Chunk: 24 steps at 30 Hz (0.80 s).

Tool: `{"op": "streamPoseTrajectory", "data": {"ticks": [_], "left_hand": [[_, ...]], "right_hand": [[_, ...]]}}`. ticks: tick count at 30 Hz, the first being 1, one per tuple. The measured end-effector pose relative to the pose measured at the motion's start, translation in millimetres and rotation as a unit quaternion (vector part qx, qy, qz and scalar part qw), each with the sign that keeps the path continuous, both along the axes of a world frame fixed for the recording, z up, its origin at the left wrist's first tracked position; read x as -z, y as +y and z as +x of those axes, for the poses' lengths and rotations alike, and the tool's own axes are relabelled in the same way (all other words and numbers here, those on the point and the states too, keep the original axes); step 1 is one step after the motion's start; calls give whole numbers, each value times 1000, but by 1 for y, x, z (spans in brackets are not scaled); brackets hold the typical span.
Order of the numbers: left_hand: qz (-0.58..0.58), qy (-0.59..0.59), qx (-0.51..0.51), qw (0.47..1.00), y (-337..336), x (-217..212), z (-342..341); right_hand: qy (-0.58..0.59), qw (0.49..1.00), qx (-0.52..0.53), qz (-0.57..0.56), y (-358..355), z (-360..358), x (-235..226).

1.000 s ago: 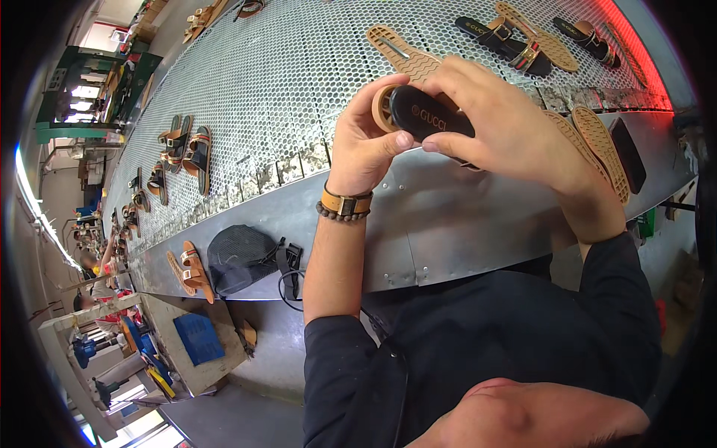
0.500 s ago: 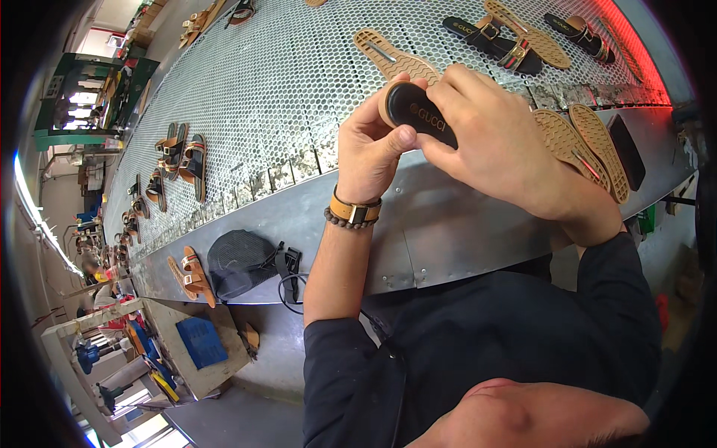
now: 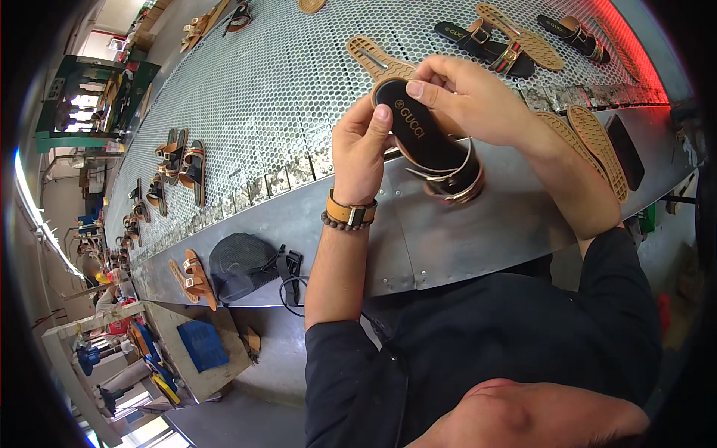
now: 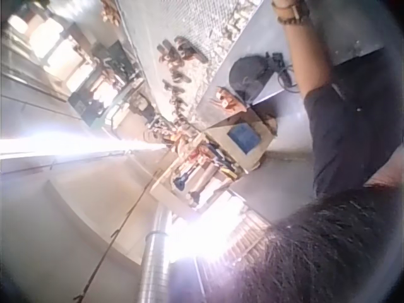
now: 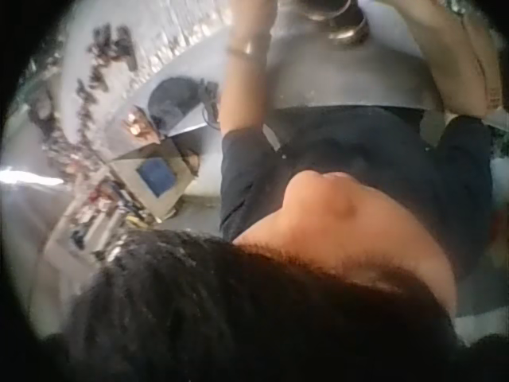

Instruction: The person assembles sandals by taking shoe soles and uppers from a conveyor belt and attaching the uppers to the soles by hand.

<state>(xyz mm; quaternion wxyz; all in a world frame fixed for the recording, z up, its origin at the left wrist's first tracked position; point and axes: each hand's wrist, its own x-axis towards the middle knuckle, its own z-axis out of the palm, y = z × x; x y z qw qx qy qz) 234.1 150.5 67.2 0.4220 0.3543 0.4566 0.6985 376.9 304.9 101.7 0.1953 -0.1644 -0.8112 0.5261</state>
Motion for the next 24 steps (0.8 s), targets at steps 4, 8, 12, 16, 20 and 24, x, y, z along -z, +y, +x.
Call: {"op": "streamPoseTrajectory", "data": {"ticks": [4, 8, 12, 16, 20, 24], "left_hand": [[7, -2, -37, 999, 2, -2, 1], [-2, 58, -55, 997, 5, 5, -2], [1, 175, -116, 978, 8, 4, 6], [1, 117, -98, 988, 13, 3, 15], [13, 167, -122, 978, 14, 1, 27], [-23, 199, -125, 972, 19, 6, 28]], "right_hand": [[-32, 997, -39, -58, -9, 3, -12], [105, 978, 43, 174, -19, 2, 4], [127, 971, 87, 183, -26, 5, 8], [145, 965, 72, 206, -18, 6, 13], [95, 989, 46, 104, -18, 10, 14], [44, 998, 42, 33, -14, 9, 20]]}}
